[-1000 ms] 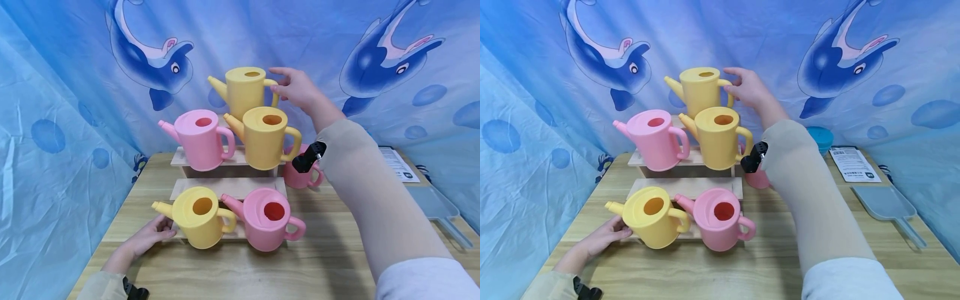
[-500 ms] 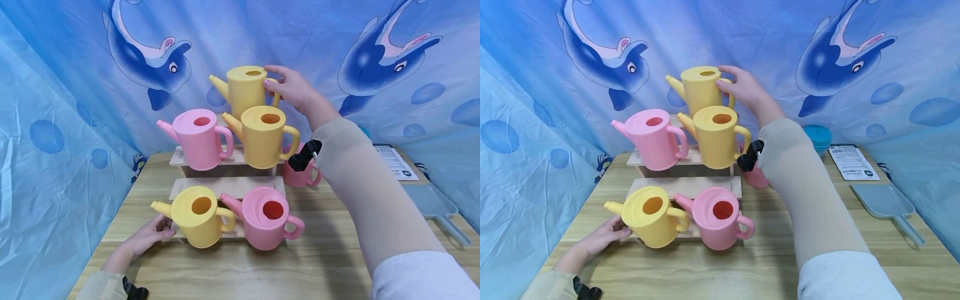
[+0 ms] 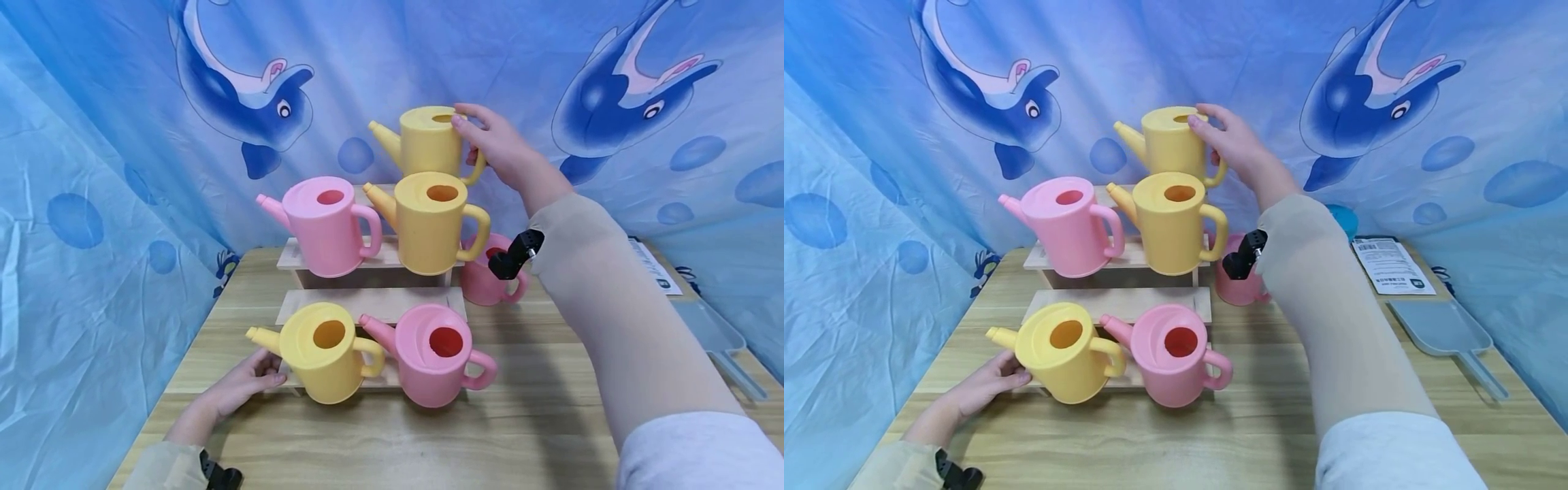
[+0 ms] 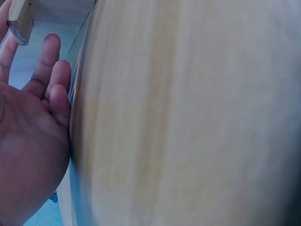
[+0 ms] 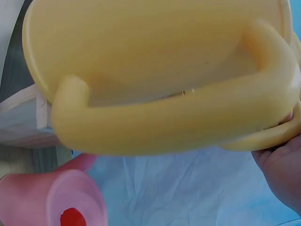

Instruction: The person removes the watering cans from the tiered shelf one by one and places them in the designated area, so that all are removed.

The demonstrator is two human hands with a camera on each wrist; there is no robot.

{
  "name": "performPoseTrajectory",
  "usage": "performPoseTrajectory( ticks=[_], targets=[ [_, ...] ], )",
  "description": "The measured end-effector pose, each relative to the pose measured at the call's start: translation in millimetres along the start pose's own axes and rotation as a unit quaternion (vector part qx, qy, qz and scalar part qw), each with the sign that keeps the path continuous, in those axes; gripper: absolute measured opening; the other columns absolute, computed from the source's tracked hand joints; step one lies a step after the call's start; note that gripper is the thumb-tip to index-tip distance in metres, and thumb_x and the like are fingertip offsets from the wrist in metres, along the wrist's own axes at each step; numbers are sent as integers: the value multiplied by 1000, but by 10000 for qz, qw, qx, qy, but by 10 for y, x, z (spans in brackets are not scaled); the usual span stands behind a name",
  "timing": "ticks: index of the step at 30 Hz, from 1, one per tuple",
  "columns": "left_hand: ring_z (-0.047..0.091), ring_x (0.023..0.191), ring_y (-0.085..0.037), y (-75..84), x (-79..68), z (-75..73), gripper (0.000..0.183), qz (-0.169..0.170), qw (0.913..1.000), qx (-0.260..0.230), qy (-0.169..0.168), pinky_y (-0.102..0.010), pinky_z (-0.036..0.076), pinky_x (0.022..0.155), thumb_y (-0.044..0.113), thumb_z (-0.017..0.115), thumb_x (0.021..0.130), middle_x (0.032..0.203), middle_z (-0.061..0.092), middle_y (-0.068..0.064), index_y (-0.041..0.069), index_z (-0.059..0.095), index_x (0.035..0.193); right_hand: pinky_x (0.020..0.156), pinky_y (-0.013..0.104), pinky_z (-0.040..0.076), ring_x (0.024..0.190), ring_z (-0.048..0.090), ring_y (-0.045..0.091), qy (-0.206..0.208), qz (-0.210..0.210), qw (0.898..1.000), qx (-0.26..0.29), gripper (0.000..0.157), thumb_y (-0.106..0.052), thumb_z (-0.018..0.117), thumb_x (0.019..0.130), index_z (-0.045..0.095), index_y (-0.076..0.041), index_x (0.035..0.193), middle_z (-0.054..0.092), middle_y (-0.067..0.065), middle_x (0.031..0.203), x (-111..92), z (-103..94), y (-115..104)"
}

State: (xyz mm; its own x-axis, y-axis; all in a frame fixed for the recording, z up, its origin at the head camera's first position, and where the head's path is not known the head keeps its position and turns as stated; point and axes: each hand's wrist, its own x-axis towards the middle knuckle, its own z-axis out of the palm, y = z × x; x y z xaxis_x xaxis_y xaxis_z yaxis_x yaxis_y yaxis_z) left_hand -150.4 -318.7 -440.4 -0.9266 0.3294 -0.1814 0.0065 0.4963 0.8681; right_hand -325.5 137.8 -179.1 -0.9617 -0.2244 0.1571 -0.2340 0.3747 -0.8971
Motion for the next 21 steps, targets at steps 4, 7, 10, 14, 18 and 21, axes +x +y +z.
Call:
performPoseTrajectory(
  ticks=[4, 7, 10, 14, 18, 21],
  targets=[
    [47, 95, -25, 8, -2, 4, 51, 38, 10000, 18, -2, -30, 43, 78, 19, 60, 92, 108, 49, -16, 4, 36, 134, 81, 35, 37, 80, 42, 21, 251, 95, 9996, 113, 60, -53, 48, 91, 33, -32, 144, 40, 7, 99, -19, -17, 32],
    [47, 95, -25, 11, -3, 5, 52, 47, 10000, 46, 6, -30, 43, 78, 20, 60, 92, 108, 50, -16, 4, 36, 135, 81, 35, 39, 75, 39, 20, 493, 132, 9981, 349, 58, -52, 51, 90, 38, -30, 142, 41, 3, 101, -32, -40, 58],
    [47, 94, -24, 9, -1, 8, 51, 72, 10000, 53, 20, -30, 43, 78, 19, 60, 92, 107, 50, -16, 4, 36, 135, 78, 33, 42, 71, 37, 19, 642, 104, 9964, 549, 56, -49, 54, 90, 42, -28, 140, 41, 3, 96, -57, -78, 77],
    [48, 94, -23, 2, 1, 18, 50, 134, 9999, 23, 41, -29, 43, 78, 18, 60, 92, 107, 50, -16, 3, 37, 134, 70, 29, 44, 67, 39, 19, 795, 131, 9945, 665, 54, -47, 57, 89, 45, -25, 138, 42, 6, 87, -104, -140, 91],
    [49, 94, -23, -6, -8, 23, 50, 163, 9998, 48, 58, -29, 43, 78, 17, 60, 92, 107, 51, -16, 3, 36, 134, 61, 26, 45, 64, 42, 19, 930, 229, 9918, 845, 55, -45, 63, 86, 48, -22, 134, 44, 8, 85, -137, -183, 90],
    [48, 95, -24, -6, -19, 24, 52, 129, 9998, 101, 67, -29, 43, 79, 18, 60, 92, 108, 51, -16, 3, 36, 135, 59, 25, 45, 63, 40, 18, 965, 255, 9898, 1019, 54, -43, 65, 86, 49, -21, 132, 42, 8, 86, -146, -194, 90]
  ],
)
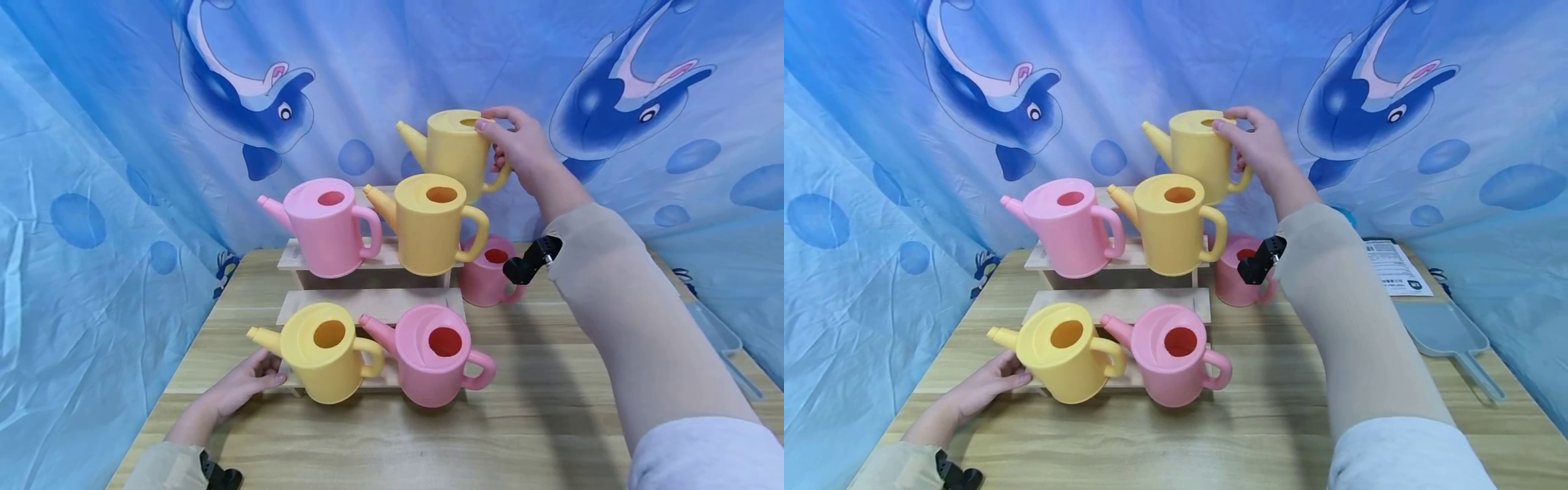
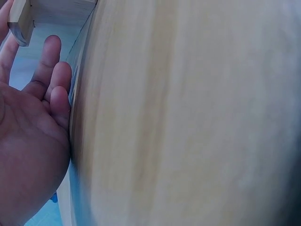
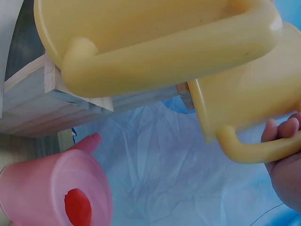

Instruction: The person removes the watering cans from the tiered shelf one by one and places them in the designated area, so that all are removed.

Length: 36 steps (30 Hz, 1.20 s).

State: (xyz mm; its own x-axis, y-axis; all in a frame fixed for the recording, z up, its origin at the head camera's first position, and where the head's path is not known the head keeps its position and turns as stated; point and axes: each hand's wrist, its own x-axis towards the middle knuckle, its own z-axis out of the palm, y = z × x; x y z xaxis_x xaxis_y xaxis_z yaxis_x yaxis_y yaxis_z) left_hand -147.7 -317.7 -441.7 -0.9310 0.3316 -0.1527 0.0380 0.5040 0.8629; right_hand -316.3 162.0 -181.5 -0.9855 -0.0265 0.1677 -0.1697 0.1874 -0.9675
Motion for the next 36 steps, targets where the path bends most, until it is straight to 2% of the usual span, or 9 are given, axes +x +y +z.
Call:
performPoseTrajectory(
  ticks=[4, 8, 15, 19, 23, 30, 32, 36],
  targets=[
    [48, 96, -24, 3, 0, 13, 52, -38, 10000, -1, 0, -30, 43, 79, 18, 60, 92, 108, 50, -16, 4, 36, 135, 59, 25, 43, 60, 35, 17, 222, -19, 9995, 245, 51, -39, 65, 87, 49, -20, 132, 41, 6, 83, -6, -40, 45],
    [48, 94, -23, 7, -7, 14, 51, -42, 10000, -42, -28, -29, 43, 78, 18, 59, 92, 107, 50, -16, 3, 35, 135, 59, 23, 43, 59, 37, 16, 510, -93, 9980, 364, 52, -39, 66, 86, 51, -20, 131, 41, 4, 77, -41, -148, 108],
    [49, 94, -22, 23, -18, -8, 49, 24, 9999, -116, -81, -28, 43, 77, 17, 59, 92, 107, 50, -17, 2, 36, 133, 59, 22, 44, 64, 41, 17, 1070, -58, 9934, 405, 55, -43, 70, 81, 54, -24, 129, 47, 4, 85, -143, -391, 253],
    [49, 95, -23, 29, -10, -9, 50, -3, 9999, -105, -112, -29, 43, 78, 18, 59, 92, 108, 51, -17, 2, 36, 133, 57, 21, 43, 61, 42, 17, 1365, 5, 9885, 650, 53, -40, 72, 80, 56, -24, 127, 49, 3, 84, -205, -528, 392],
    [49, 95, -23, 36, -7, -17, 51, -56, 9999, -72, -94, -29, 43, 78, 18, 60, 92, 108, 50, -17, 2, 35, 134, 56, 20, 43, 60, 44, 16, 1408, -78, 9859, 898, 53, -35, 73, 80, 55, -20, 127, 51, 3, 86, -274, -656, 529],
    [49, 95, -24, 26, -2, -21, 52, -70, 10000, 19, -56, -29, 43, 78, 19, 60, 92, 108, 51, -16, 2, 35, 134, 57, 18, 42, 65, 45, 13, 1434, -62, 9874, 670, 56, -35, 70, 83, 51, -19, 133, 50, 1, 97, -414, -823, 745],
    [49, 95, -24, 18, 0, -18, 52, -71, 9999, 59, -48, -29, 43, 78, 19, 60, 92, 109, 51, -16, 2, 36, 134, 56, 19, 42, 66, 46, 13, 1440, -51, 9868, 738, 56, -33, 70, 83, 51, -18, 133, 50, 2, 97, -452, -861, 804],
    [49, 95, -24, 11, 5, -15, 51, -63, 9999, 102, -31, -29, 43, 78, 20, 60, 91, 108, 52, -16, 2, 36, 133, 56, 18, 42, 68, 45, 14, 1495, 5, 9877, 459, 56, -35, 68, 84, 50, -19, 134, 49, 2, 94, -530, -936, 906]
  ],
)
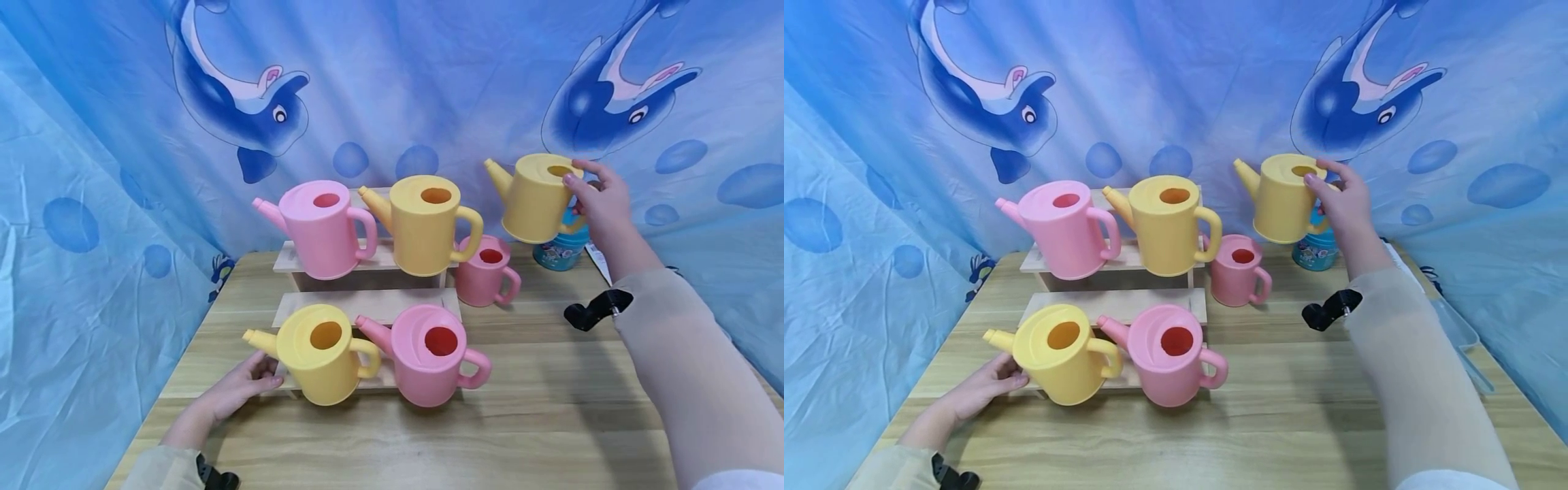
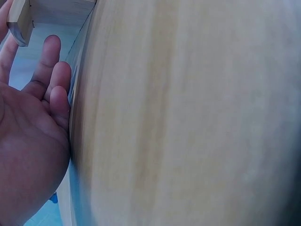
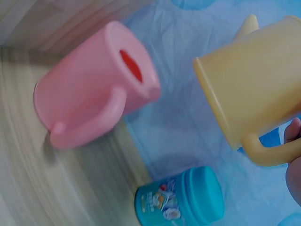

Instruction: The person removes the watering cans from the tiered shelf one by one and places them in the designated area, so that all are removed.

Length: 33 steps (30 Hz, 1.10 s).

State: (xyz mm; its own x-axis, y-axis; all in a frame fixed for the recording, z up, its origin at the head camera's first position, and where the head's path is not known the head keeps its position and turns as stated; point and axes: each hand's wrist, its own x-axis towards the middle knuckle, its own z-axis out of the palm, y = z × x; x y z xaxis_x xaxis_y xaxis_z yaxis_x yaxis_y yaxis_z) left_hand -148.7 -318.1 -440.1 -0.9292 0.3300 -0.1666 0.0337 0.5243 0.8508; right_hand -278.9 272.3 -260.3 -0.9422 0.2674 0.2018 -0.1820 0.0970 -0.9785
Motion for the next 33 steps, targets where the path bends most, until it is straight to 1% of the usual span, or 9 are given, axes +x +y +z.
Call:
performPoseTrajectory(
  ticks=[2, 4, 11, 18, 22, 25, 28, 30, 33],
  targets=[
    [49, 95, -24, -1, 2, 0, 51, -4, 10000, 9, 10, -29, 43, 78, 20, 60, 91, 107, 51, -16, 2, 37, 133, 58, 18, 42, 68, 45, 14, 32, 27, 9999, -157, 56, -37, 67, 84, 49, -20, 135, 48, 2, 95, -22, -48, 38],
    [49, 94, -24, 0, 3, -1, 51, -23, 10000, 18, 18, -29, 43, 77, 20, 61, 91, 106, 51, -16, 3, 37, 132, 58, 18, 42, 69, 45, 13, 45, 65, 9998, -181, 57, -37, 67, 84, 49, -21, 135, 48, 2, 95, -40, -93, 74],
    [49, 94, -24, 3, 1, -6, 51, -50, 10000, -15, 4, -29, 43, 77, 20, 60, 91, 108, 51, -16, 3, 37, 133, 59, 18, 42, 70, 45, 13, 58, 161, 9999, 28, 62, -39, 68, 82, 46, -21, 138, 47, 2, 101, -98, -221, 212],
    [48, 94, -24, 22, 7, -8, 51, -60, 9999, -57, -58, -30, 43, 77, 20, 60, 92, 108, 51, -16, 2, 36, 133, 56, 18, 43, 64, 46, 10, 169, 138, 9995, -219, 59, -36, 68, 84, 48, -19, 136, 49, 1, 95, -130, -291, 411],
    [48, 94, -25, 33, 6, -10, 51, -20, 9999, -90, -70, -29, 43, 77, 19, 60, 92, 107, 50, -16, 2, 35, 133, 56, 18, 44, 66, 48, 10, 132, 167, 9996, -178, 59, -34, 69, 84, 48, -18, 136, 51, 0, 93, -151, -320, 520],
    [48, 94, -24, 36, 3, -9, 51, -14, 9999, -95, -54, -29, 43, 77, 19, 60, 91, 107, 50, -16, 2, 36, 133, 59, 17, 44, 72, 49, 9, 75, 248, 9986, -457, 59, -36, 67, 85, 46, -21, 139, 50, -2, 96, -169, -343, 613],
    [49, 94, -24, 33, 1, -7, 51, -13, 10000, -60, -29, -29, 43, 77, 19, 60, 91, 107, 51, -16, 2, 36, 133, 63, 18, 45, 78, 50, 10, 25, 345, 9951, -928, 61, -42, 63, 87, 41, -25, 141, 48, -4, 100, -198, -358, 718],
    [49, 94, -24, 26, 1, -4, 51, 4, 10000, -66, -23, -29, 43, 77, 19, 60, 91, 107, 51, -16, 2, 37, 133, 64, 17, 46, 81, 50, 11, 39, 408, 9927, -1134, 62, -45, 61, 87, 39, -27, 142, 47, -4, 102, -219, -361, 790],
    [49, 92, -24, 14, 2, 0, 50, 28, 10000, -75, -22, -29, 43, 76, 19, 60, 91, 106, 51, -16, 2, 37, 132, 63, 17, 46, 81, 50, 12, 64, 431, 9905, -1302, 64, -48, 59, 86, 38, -26, 143, 45, -3, 103, -248, -358, 883]
  ],
)
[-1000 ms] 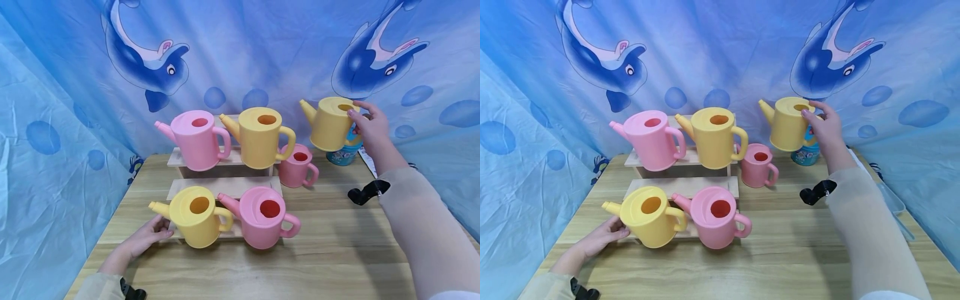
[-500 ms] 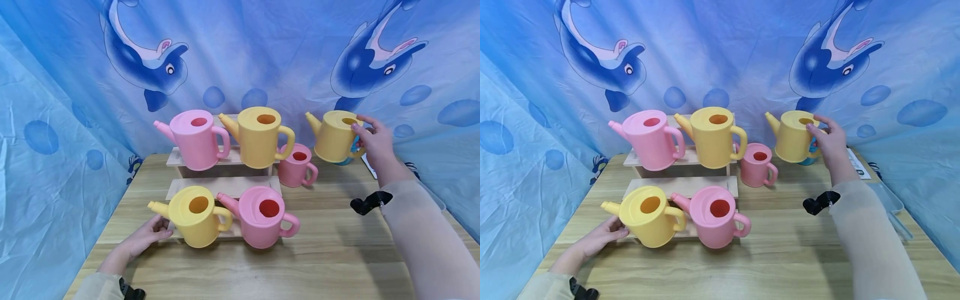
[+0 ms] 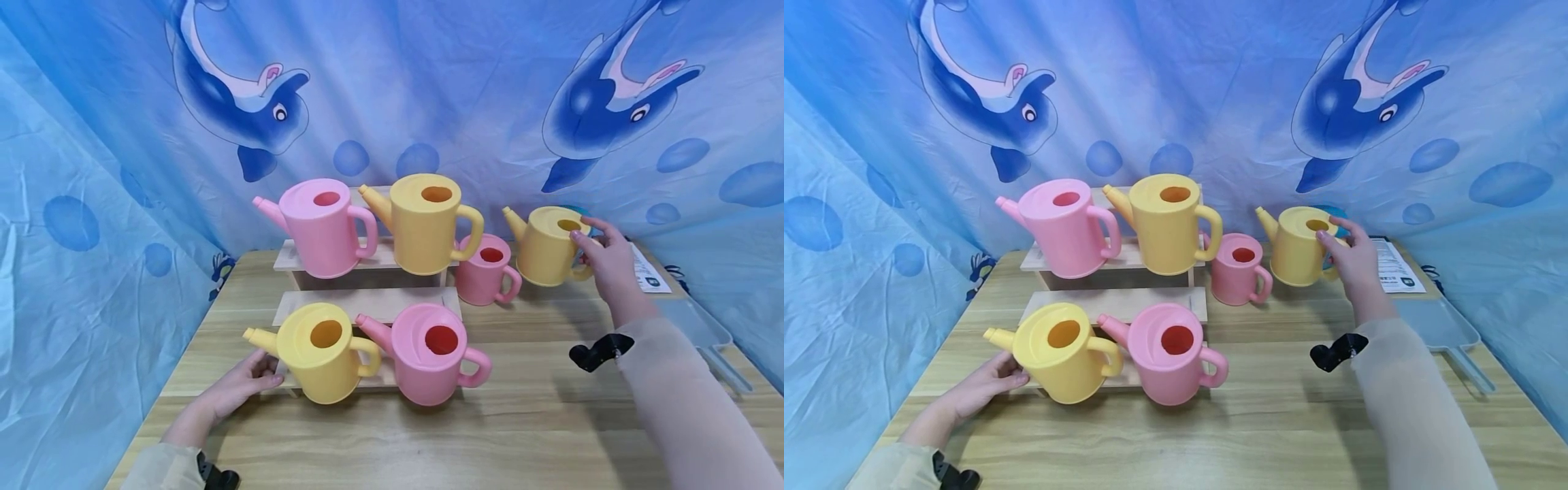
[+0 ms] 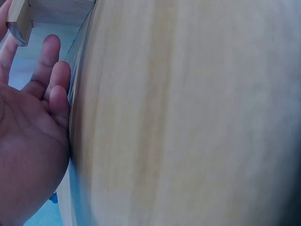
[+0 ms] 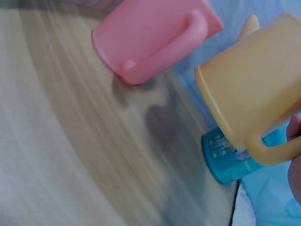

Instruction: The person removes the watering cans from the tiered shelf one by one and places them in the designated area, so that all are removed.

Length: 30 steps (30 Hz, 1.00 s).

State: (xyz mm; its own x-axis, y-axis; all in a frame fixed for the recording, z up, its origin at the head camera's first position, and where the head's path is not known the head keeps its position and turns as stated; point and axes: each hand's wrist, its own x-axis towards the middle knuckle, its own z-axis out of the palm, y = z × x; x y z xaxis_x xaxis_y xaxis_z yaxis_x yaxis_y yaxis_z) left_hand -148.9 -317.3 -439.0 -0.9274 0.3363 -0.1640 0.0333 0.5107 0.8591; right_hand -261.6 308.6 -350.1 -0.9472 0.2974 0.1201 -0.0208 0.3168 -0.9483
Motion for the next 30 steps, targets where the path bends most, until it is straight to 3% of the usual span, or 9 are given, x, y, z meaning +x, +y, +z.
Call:
performPoseTrajectory(
  ticks=[7, 15, 24, 30],
  targets=[
    [48, 93, -25, 3, 2, -4, 50, -108, 9999, -21, 11, -29, 43, 77, 20, 61, 91, 105, 51, -15, 2, 37, 132, 64, 17, 46, 76, 49, 11, 74, 125, 9998, -96, 64, -51, 58, 86, 38, -27, 143, 43, 0, 104, -55, 35, 171],
    [47, 91, -24, 4, 8, -9, 48, -183, 9998, -59, -15, -29, 42, 76, 20, 61, 91, 103, 49, -15, 2, 38, 129, 64, 18, 46, 77, 50, 13, -164, 120, 9998, -47, 61, -45, 60, 88, 39, -21, 139, 45, -1, 102, -91, 98, 355],
    [49, 92, -23, -10, 10, -7, 48, -82, 9999, -78, -31, -29, 43, 76, 18, 61, 91, 104, 50, -15, 2, 38, 130, 75, 27, 45, 85, 48, 17, -289, 302, 9988, -274, 70, -52, 58, 86, 33, -18, 142, 43, 4, 104, -143, 183, 486],
    [48, 91, -24, -1, 5, -12, 49, -141, 9999, 10, -4, -29, 43, 76, 20, 61, 91, 103, 50, -15, 2, 38, 130, 83, 36, 43, 89, 48, 21, -299, 535, 9979, -228, 76, -58, 58, 83, 29, -23, 143, 43, 8, 102, -155, 227, 549]
  ],
)
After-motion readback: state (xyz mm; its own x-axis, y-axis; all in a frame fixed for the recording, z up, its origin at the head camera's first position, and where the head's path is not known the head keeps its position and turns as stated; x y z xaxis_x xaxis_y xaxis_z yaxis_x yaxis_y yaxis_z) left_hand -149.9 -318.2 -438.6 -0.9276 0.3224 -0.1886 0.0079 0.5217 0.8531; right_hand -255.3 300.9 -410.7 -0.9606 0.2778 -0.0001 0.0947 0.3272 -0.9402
